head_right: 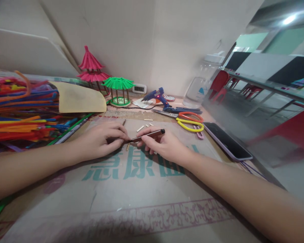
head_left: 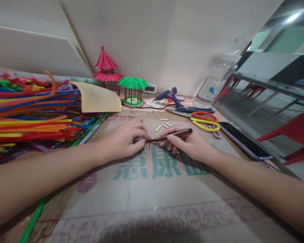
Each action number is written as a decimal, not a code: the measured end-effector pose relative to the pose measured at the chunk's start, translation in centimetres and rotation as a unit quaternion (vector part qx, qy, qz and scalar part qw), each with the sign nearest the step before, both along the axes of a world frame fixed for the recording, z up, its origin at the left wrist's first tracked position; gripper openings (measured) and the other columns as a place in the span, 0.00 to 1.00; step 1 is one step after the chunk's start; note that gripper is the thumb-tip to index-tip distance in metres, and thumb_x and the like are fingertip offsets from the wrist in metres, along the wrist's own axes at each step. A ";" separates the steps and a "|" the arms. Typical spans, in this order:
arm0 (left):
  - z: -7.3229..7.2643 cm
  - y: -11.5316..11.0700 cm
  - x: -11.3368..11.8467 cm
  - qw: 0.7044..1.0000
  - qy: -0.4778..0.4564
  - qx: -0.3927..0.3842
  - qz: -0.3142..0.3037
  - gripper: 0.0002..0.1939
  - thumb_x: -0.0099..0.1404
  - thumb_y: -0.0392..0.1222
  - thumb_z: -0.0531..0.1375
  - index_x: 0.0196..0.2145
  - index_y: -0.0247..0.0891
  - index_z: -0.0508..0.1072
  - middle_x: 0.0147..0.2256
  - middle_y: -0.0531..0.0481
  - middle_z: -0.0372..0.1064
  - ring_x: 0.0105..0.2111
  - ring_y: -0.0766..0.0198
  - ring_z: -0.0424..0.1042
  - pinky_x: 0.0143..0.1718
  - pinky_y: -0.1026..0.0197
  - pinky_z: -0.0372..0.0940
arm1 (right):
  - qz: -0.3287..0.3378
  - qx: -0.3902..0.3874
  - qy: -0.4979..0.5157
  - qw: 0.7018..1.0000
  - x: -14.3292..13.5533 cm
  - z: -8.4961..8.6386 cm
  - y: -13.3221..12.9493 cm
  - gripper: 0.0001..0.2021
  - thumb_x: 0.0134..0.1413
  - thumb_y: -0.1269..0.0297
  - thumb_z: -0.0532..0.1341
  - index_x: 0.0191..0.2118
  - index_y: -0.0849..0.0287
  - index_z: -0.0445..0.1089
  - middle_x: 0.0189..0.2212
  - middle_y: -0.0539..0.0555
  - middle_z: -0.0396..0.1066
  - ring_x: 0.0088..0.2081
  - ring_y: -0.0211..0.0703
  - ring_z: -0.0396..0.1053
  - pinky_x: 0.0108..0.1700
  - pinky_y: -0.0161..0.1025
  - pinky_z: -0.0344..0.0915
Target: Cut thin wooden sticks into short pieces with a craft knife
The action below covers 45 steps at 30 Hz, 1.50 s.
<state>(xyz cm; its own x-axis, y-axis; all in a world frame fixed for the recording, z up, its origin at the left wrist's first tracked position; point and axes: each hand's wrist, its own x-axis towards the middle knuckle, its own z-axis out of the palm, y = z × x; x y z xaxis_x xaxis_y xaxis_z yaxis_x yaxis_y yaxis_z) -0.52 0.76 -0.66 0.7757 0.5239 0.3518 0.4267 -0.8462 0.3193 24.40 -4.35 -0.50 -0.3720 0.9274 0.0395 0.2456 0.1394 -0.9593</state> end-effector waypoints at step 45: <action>0.7 -0.8 0.3 0.998 0.054 -0.027 0.010 0.13 0.66 0.46 0.60 0.45 0.38 0.75 0.42 0.46 0.71 0.46 0.53 0.69 0.49 0.52 0.62 | 0.049 0.006 0.021 0.999 0.2 0.0 -0.1 0.10 0.63 0.58 0.63 0.43 0.58 0.72 0.33 0.54 0.80 0.27 0.37 0.73 0.30 0.35 0.71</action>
<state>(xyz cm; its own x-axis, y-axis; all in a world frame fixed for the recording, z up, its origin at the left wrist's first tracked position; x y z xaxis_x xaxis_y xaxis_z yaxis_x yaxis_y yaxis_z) -0.24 -0.05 0.01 0.7973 0.5548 0.2376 0.4772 -0.8205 0.3147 24.57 -4.45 -0.46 -0.4587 0.8861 0.0668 0.1904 0.1715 -0.9666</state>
